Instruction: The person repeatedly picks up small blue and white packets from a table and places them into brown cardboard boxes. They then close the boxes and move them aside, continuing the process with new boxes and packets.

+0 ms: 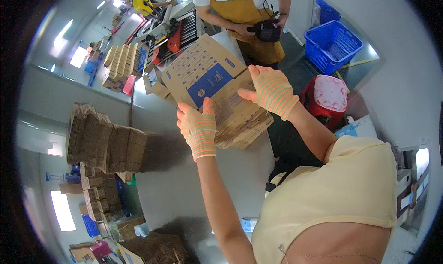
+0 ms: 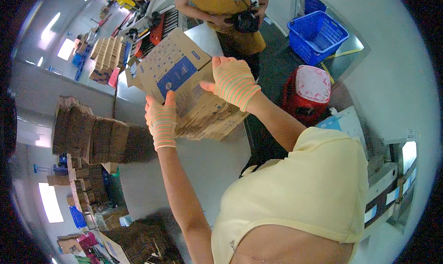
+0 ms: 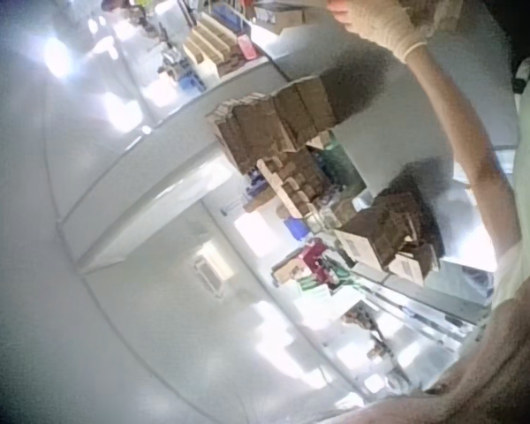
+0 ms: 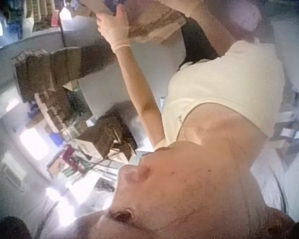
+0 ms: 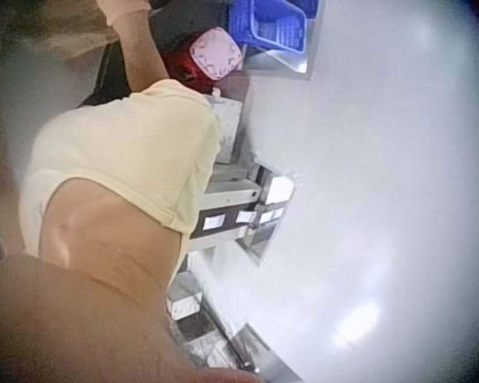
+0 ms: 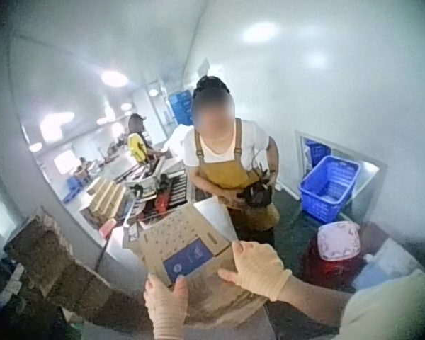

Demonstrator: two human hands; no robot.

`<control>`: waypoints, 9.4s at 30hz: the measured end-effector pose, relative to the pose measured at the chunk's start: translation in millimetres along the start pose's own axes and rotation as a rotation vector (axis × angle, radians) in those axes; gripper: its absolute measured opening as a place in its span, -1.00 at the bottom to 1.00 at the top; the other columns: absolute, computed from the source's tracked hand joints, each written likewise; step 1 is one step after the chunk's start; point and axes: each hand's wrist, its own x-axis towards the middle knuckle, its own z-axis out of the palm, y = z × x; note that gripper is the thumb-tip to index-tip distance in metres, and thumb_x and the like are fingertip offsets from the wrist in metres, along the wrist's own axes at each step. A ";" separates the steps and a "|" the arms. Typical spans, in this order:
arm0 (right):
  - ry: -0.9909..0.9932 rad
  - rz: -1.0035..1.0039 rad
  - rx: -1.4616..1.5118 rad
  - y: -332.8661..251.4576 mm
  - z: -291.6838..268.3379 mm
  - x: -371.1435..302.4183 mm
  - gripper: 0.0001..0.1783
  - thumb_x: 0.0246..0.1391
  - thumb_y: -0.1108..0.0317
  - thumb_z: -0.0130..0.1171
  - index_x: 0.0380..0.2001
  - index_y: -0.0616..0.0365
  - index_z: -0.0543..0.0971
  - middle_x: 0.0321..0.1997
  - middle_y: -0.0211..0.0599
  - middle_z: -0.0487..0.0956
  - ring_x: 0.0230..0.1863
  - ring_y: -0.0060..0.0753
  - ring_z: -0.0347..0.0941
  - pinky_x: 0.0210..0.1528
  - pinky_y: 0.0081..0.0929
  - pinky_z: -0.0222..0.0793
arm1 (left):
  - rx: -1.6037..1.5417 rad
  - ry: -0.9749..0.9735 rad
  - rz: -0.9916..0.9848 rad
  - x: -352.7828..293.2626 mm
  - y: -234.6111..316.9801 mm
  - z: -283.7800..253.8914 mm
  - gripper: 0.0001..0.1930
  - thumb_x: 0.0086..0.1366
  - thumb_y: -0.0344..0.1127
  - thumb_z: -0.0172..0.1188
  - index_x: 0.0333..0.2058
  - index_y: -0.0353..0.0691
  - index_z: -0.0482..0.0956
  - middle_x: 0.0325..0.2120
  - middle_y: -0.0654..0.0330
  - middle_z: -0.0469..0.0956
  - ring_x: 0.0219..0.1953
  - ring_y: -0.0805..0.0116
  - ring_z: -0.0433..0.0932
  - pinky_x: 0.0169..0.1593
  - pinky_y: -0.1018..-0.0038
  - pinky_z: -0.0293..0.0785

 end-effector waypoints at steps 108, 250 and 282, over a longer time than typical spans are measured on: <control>-0.938 -1.994 -0.227 -158.9 151.2 -208.3 -0.82 0.08 0.17 0.11 -0.40 -0.01 0.61 -0.43 -0.36 0.59 -0.23 -0.33 0.52 -0.28 -0.34 0.43 | 0.254 -0.079 -1.684 -504.9 -317.1 177.6 -0.14 -0.25 -0.11 0.53 0.03 -0.31 0.29 -0.12 0.03 0.45 -0.07 0.08 0.46 -0.10 0.25 0.47; -0.944 -1.852 -0.209 -179.4 285.4 -349.0 -0.62 0.06 0.13 0.07 -0.05 -0.11 0.61 0.08 -0.47 0.53 0.07 -0.28 0.44 -0.02 -0.11 0.33 | -0.821 0.469 -0.504 -236.9 -295.5 199.5 -0.60 0.10 -0.62 0.14 -0.04 -0.26 0.41 -0.11 0.13 0.52 -0.10 0.16 0.53 -0.15 0.19 0.59; -1.266 -1.971 -0.623 -260.3 205.6 -248.0 -0.61 -0.24 0.06 0.24 -0.39 0.12 0.69 -0.34 -0.20 0.65 -0.27 -0.21 0.58 -0.27 -0.30 0.47 | 0.162 0.955 -1.218 -588.8 -242.1 140.7 -0.68 0.08 -0.54 0.15 -0.13 -0.40 0.44 -0.07 -0.05 0.41 -0.01 0.03 0.40 0.07 0.26 0.33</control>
